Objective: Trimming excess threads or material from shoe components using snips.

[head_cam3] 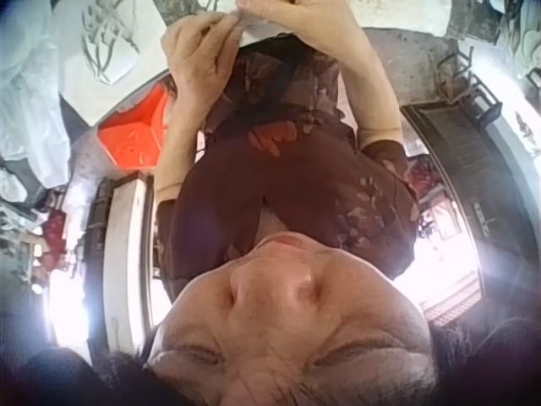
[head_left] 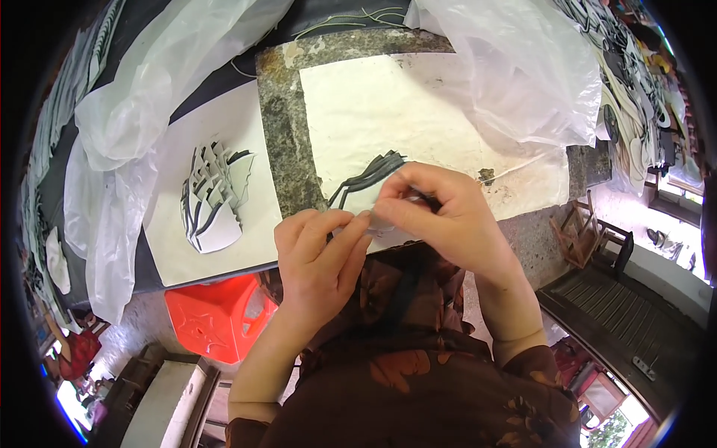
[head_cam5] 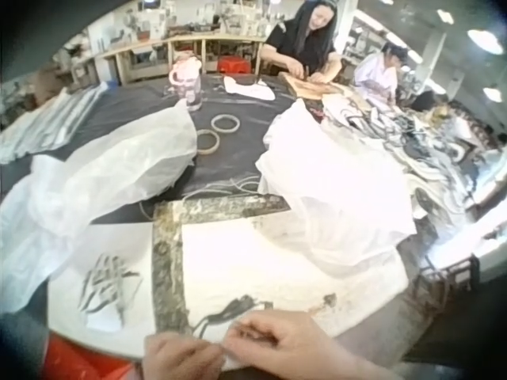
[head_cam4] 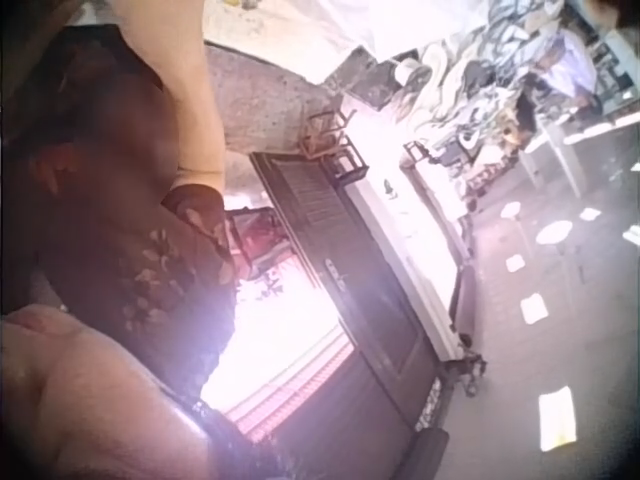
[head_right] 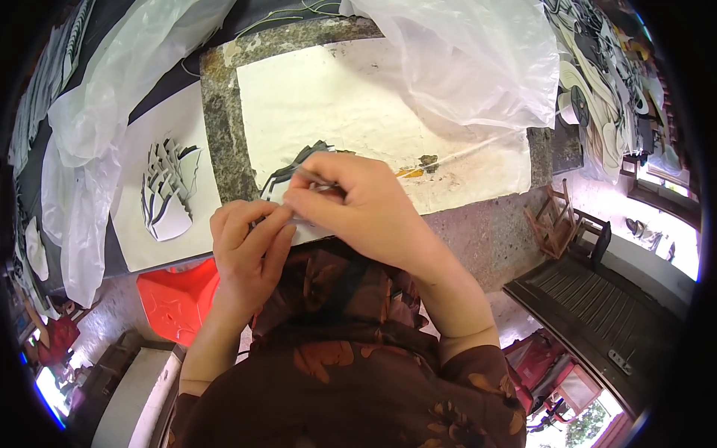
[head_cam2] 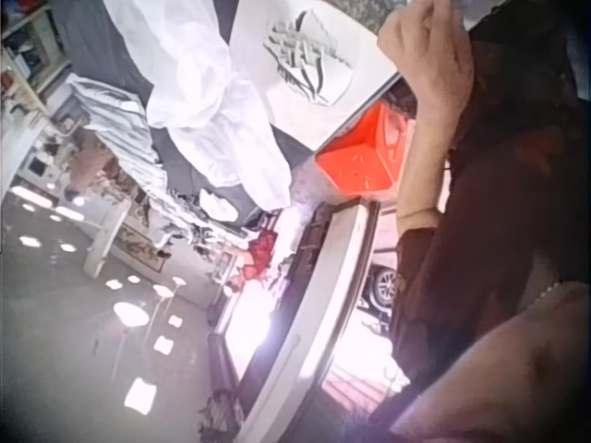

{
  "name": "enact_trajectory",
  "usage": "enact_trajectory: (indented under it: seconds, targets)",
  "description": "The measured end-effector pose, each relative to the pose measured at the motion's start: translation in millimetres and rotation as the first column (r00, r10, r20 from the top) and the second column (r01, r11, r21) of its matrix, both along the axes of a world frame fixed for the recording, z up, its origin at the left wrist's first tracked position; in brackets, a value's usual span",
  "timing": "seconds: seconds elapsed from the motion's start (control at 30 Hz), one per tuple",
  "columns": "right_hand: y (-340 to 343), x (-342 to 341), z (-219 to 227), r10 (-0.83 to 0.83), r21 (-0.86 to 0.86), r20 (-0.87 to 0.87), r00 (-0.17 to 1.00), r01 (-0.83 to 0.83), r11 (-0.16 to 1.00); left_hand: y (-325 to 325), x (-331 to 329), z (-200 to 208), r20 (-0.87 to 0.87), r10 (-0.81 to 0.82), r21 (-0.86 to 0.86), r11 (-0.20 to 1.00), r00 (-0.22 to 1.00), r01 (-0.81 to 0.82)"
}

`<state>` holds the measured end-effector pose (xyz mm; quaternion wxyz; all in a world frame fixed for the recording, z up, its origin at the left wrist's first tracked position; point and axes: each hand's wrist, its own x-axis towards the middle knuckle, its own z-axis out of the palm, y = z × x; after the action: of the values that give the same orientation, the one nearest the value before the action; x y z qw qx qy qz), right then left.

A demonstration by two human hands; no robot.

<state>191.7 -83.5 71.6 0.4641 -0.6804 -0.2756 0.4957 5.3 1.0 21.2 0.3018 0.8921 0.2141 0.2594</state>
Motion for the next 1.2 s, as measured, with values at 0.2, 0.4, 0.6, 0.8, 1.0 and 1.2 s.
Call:
enact_trajectory:
  seconds: [0.2,0.4,0.6,0.8,1.0,1.2]
  targets:
    - [17.8,-8.5,-11.8,0.143,-0.048,0.263,0.954,-0.135,0.990,-3.5,-1.5,-6.1,0.002,0.012,0.065,0.998,1.000,-0.012]
    - [18.8,-12.7,-18.0,0.101,-0.018,0.428,0.898,-0.103,0.995,-3.7,-0.1,0.3,-0.019,0.009,0.029,1.000,1.000,-0.009]
    - [19.3,-12.4,-19.1,0.105,-0.021,0.481,0.870,-0.108,0.994,-2.9,-1.1,-3.3,-0.020,0.010,0.047,0.999,1.000,-0.009]
    - [19.1,-11.7,-19.4,0.099,-0.024,0.484,0.869,-0.099,0.995,-2.3,-0.1,-3.7,-0.023,0.037,0.076,0.996,0.999,-0.035]
    - [19.5,-11.0,-20.1,0.096,-0.011,0.487,0.868,-0.104,0.995,-0.2,3.9,-3.9,-0.067,0.040,0.105,0.994,0.997,-0.032]
    - [17.9,-8.5,-17.0,0.128,-0.052,0.487,0.864,-0.117,0.992,-0.8,4.0,-5.2,-0.097,0.030,0.116,0.993,0.995,-0.019]
